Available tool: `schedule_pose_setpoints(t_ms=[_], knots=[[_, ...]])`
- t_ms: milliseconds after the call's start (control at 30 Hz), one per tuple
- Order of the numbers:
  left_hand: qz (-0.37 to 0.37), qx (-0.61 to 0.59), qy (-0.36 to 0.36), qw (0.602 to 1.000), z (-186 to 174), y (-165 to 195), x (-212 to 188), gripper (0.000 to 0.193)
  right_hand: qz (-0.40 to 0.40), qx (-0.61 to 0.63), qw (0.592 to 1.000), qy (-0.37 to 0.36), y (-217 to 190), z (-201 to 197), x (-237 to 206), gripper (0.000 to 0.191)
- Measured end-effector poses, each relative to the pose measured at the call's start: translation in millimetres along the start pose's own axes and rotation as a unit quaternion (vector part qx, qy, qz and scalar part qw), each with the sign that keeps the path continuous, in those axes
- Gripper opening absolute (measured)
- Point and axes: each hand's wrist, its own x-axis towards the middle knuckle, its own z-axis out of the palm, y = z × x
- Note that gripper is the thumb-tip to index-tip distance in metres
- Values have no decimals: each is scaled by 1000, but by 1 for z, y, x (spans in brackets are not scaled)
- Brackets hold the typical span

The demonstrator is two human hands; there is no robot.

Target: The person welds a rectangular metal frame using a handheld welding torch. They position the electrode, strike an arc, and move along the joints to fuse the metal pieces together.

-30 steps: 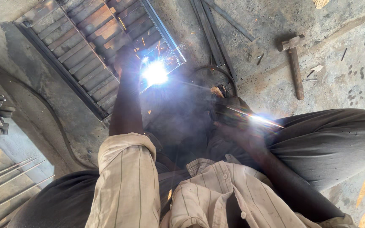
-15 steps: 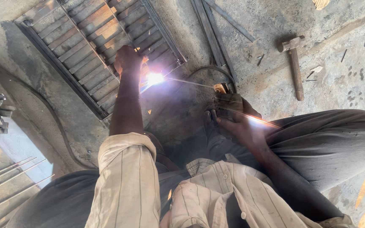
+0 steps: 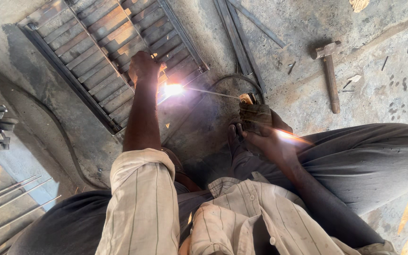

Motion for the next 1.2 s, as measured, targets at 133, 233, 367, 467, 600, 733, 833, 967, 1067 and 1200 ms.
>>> schedule_pose_setpoints(t_ms=[133,233,367,467,600,733,833,967,1067,1200], knots=[[-26,1,-12,1000,0,2,1,47,55,-43,998,-2,8,-3,-2,48],[-21,-3,-10,1000,7,-3,7,42,34,-12,999,-6,10,-2,1,54],[9,6,39,999,22,-15,20,36,-21,-23,999,24,-2,1,1,63],[31,3,72,997,31,-17,27,31,-89,-61,991,77,-26,-2,-10,70],[-8,1,42,999,25,-12,25,23,-151,-135,969,144,-66,-6,-29,80],[14,-8,29,999,11,-8,12,47,-96,-169,970,149,-98,-6,-36,84],[-10,-6,-6,1000,2,-2,4,47,-42,-174,974,137,-110,-6,-37,84],[-14,-4,8,1000,1,1,3,49,-24,-197,972,125,-113,-6,-36,84],[-11,4,13,1000,5,0,6,50,-48,-179,976,111,-113,-7,-35,84],[-9,9,8,1000,10,-3,10,51,-47,-200,972,112,-115,-8,-35,85]])
